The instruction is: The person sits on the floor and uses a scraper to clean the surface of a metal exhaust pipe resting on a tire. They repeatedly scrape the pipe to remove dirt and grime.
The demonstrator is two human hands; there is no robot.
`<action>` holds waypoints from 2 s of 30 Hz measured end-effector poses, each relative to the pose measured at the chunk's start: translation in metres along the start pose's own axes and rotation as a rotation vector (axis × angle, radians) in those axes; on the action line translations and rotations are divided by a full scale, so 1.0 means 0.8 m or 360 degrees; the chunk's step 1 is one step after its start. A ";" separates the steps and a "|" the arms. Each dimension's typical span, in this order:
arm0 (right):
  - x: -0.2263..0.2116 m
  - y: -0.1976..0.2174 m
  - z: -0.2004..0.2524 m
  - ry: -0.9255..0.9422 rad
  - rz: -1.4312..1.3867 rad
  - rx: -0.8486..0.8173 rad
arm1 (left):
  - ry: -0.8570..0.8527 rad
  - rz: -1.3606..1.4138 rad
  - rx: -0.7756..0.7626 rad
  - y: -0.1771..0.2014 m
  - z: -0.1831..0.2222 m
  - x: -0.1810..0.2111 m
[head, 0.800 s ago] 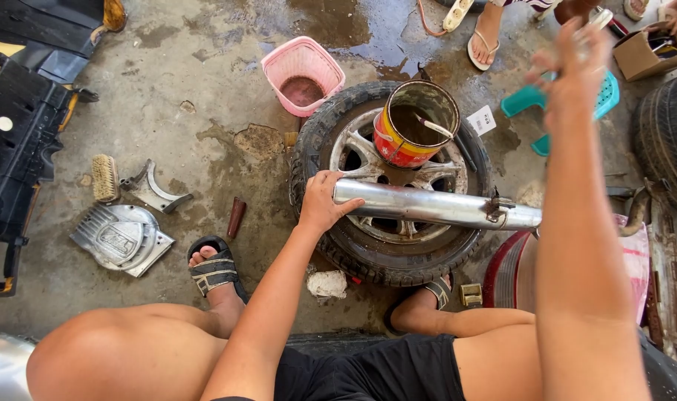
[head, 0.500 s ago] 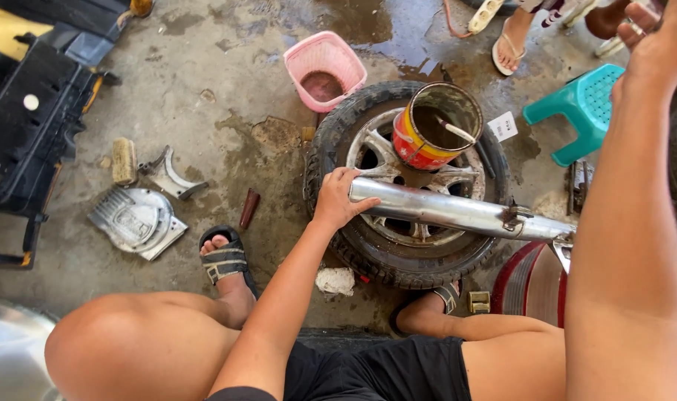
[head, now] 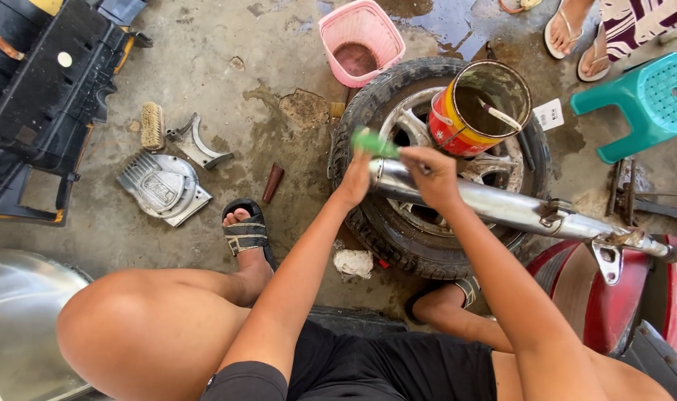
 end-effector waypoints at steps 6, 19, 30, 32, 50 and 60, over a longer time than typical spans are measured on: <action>0.026 -0.012 0.026 0.0290 0.0425 -0.0163 | 0.0587 0.0702 -0.0340 0.066 -0.012 0.058; 0.034 -0.020 0.055 0.0010 0.0962 -0.0100 | 0.0494 -0.1356 -0.0498 0.036 0.065 0.108; 0.013 0.070 -0.028 -0.1183 0.0946 -0.1584 | 0.0843 -0.0847 -0.0071 0.027 0.106 0.032; 0.012 0.070 -0.041 -0.1224 0.0947 -0.1650 | 0.0861 -0.0758 -0.0123 0.027 0.107 0.032; -0.001 0.063 0.035 -0.0677 0.1181 -0.1576 | 0.1011 -0.0647 0.0068 0.090 0.179 0.167; 0.027 0.056 0.028 0.0361 0.1753 -0.0922 | 0.0927 -0.1117 -0.0105 0.068 0.146 0.180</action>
Point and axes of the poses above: each hand's wrist, its own z-axis away from the middle knuckle, its own y-axis out of the back of the hand, x = y × z, the point moved 1 cm from there along -z, towards the middle knuckle, and after that the axes turned 9 degrees about -z, right-handed, at the moved point
